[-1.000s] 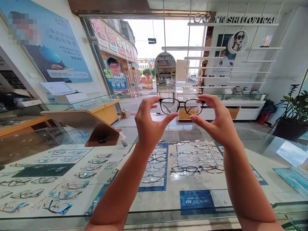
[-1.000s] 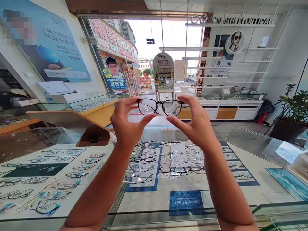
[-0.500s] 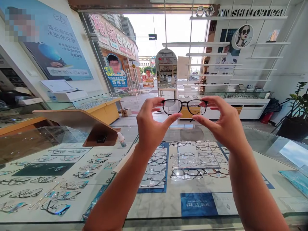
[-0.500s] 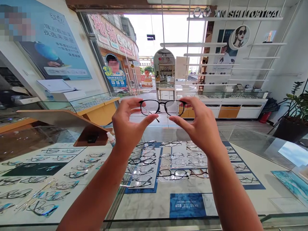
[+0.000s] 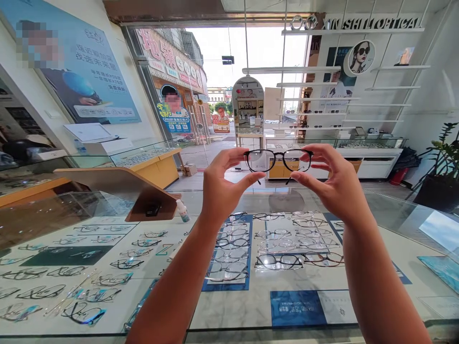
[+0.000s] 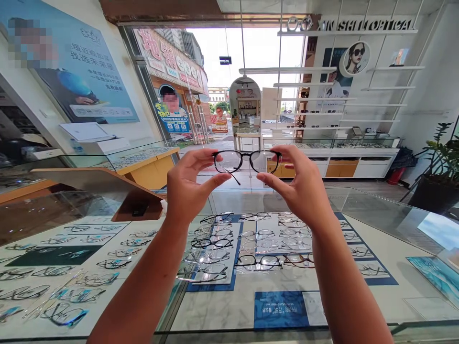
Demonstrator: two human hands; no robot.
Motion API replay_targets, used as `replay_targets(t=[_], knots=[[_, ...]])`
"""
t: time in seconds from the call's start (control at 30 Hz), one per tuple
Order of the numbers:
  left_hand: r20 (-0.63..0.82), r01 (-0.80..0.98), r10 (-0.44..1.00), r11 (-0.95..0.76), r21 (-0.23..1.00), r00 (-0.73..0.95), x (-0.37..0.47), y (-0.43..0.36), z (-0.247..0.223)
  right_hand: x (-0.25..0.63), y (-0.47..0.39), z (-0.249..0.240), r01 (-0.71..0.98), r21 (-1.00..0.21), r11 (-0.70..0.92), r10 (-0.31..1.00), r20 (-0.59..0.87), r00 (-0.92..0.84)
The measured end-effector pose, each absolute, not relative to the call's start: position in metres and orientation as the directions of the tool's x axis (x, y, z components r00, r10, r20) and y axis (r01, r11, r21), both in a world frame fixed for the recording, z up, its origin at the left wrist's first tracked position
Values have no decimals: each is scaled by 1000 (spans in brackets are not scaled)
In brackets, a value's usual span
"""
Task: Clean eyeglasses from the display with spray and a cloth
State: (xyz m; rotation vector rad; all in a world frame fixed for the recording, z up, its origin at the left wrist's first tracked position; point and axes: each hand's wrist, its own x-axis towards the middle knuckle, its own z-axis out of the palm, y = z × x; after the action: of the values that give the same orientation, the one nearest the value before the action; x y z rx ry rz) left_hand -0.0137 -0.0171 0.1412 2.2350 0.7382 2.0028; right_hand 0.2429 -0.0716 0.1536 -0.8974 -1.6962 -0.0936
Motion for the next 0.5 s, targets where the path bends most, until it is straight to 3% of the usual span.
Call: replay_targets(t=[0.23,0.5], knots=[[937,344,347,-884,316,30,-18,-18,143,243,-72,152,546,-428,720,552,830,-77],[966,447,258,-867,220,26,-14,-22,145,245,-71,152,616,-416,669,553,832,-38]])
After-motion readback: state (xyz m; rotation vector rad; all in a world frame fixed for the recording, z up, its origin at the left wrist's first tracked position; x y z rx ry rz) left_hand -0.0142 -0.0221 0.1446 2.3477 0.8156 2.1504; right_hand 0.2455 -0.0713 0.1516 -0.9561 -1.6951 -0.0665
